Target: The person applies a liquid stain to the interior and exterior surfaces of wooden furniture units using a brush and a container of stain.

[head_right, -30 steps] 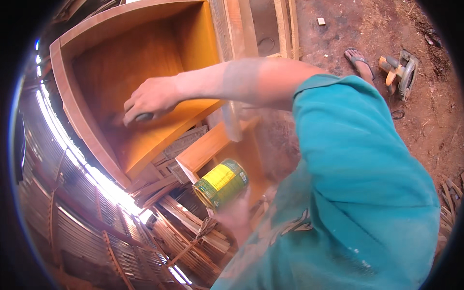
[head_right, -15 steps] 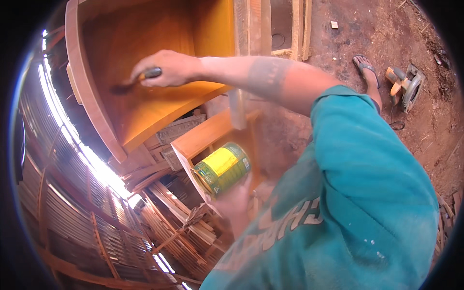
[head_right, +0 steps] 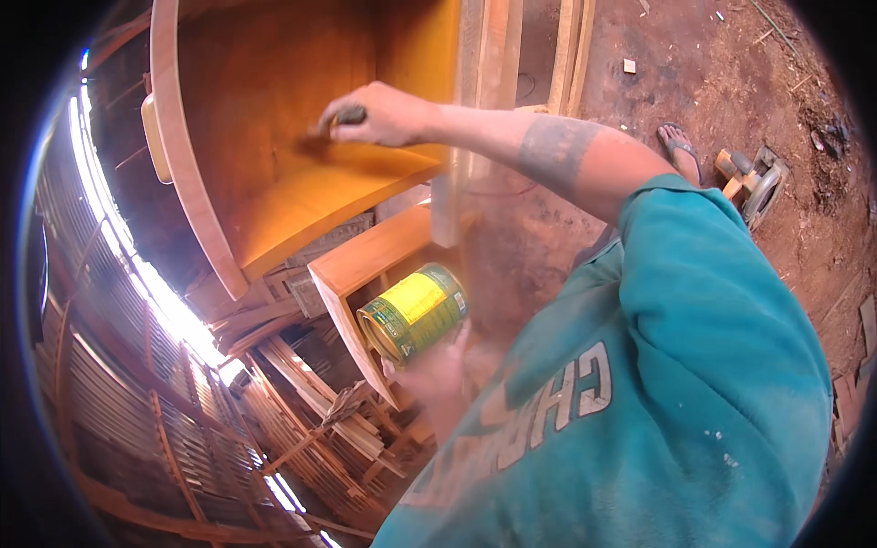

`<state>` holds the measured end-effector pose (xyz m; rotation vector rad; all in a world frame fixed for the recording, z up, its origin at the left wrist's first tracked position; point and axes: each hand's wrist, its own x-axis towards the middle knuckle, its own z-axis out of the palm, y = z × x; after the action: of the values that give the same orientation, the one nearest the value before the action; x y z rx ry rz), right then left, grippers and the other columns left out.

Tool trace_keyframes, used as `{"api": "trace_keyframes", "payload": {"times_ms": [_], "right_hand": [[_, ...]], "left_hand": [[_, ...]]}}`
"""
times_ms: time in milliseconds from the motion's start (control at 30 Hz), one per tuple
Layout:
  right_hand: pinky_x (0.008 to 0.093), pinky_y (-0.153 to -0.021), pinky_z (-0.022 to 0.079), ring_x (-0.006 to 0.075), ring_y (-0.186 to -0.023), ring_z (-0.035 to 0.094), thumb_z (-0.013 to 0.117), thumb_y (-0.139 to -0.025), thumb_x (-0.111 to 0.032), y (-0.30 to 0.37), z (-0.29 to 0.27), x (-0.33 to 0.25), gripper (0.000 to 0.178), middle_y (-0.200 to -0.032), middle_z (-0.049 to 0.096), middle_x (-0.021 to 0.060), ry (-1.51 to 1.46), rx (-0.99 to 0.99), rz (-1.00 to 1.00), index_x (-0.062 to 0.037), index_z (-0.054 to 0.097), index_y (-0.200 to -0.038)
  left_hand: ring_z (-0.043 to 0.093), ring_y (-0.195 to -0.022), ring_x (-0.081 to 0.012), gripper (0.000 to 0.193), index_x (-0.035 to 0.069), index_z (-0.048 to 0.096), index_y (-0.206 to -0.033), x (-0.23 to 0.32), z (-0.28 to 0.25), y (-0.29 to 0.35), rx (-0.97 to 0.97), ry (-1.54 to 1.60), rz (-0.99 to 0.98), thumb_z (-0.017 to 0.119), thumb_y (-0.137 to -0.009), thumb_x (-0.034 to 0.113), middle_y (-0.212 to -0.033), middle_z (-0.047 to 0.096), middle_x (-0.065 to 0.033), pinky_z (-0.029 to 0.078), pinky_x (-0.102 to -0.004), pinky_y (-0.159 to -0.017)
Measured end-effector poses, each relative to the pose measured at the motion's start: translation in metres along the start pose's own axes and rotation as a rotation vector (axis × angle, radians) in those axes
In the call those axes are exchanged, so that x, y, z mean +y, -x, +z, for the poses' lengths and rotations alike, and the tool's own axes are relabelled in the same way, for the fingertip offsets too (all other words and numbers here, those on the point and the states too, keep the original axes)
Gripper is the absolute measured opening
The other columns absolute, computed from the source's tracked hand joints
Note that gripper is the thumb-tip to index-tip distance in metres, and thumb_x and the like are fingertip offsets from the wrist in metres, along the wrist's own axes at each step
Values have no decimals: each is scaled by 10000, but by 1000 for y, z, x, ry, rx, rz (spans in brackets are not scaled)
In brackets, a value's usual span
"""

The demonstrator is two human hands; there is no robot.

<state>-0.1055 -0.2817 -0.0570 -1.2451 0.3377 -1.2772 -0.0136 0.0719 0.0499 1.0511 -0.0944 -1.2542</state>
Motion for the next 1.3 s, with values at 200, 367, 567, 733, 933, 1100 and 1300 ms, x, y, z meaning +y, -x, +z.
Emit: {"api": "trace_keyframes", "payload": {"times_ms": [200, 367, 567, 733, 933, 1100, 1300], "right_hand": [[302, -858, 605, 211, -903, 739, 638, -963, -191, -50, 35, -86, 273, -1033, 740, 175, -744, -83, 160, 53, 702, -1068], [267, -760, 618, 186, -791, 757, 610, -926, -174, -60, 24, -93, 266, -887, 766, 162, -698, -153, 243, 53, 741, -882], [273, -734, 597, 168, -793, 747, 604, -922, -165, -39, 9, -51, 234, -889, 765, 135, -266, -103, 444, 20, 737, -868], [327, -712, 556, 156, -782, 721, 657, -911, -197, -72, 44, -60, 189, -852, 748, 88, -432, -84, 267, -31, 737, -869], [261, -682, 598, 189, -724, 750, 654, -903, -176, -82, 71, -104, 268, -772, 743, 138, -728, -42, 518, 67, 704, -800], [246, -716, 627, 201, -749, 761, 667, -921, -173, -92, 43, -57, 268, -882, 750, 193, -939, 125, 553, 76, 693, -826], [378, -702, 579, 266, -720, 722, 754, -802, -289, -78, 75, -60, 217, -738, 731, 98, -142, -110, 98, -90, 717, -882]], "left_hand": [[153, -1523, -446, 774, 144, 352, -1567, 1, 6, -1, -67, 9, -18, 367, -949, 610, -1643, 268, -138, 63, -692, -1190], [147, -1525, -441, 774, 158, 348, -1571, -9, 23, 11, 32, 24, 39, 362, -945, 614, -1652, 253, -124, 46, -690, -1190], [189, -1509, -410, 1006, 248, 358, -1568, -18, 43, 4, 150, -119, 71, 748, -718, 619, -1652, 258, -83, 110, -697, -1172], [209, -1499, -399, 1020, 219, 363, -1564, -12, 52, 10, 236, -138, 59, 758, -707, 605, -1636, 281, -90, 132, -676, -1180], [216, -1502, -447, 803, 160, 385, -1547, -10, 67, 5, 288, -63, 59, 455, -889, 614, -1623, 310, -144, 121, -710, -1174], [214, -1507, -368, 1028, 231, 416, -1534, -30, 92, -15, 333, -201, 21, 764, -650, 624, -1632, 297, -85, 83, -629, -1218], [245, -1486, -372, 1051, 201, 429, -1519, -33, 99, -25, 375, -74, -24, 846, -614, 535, -1602, 332, -100, 113, -643, -1218]]}}
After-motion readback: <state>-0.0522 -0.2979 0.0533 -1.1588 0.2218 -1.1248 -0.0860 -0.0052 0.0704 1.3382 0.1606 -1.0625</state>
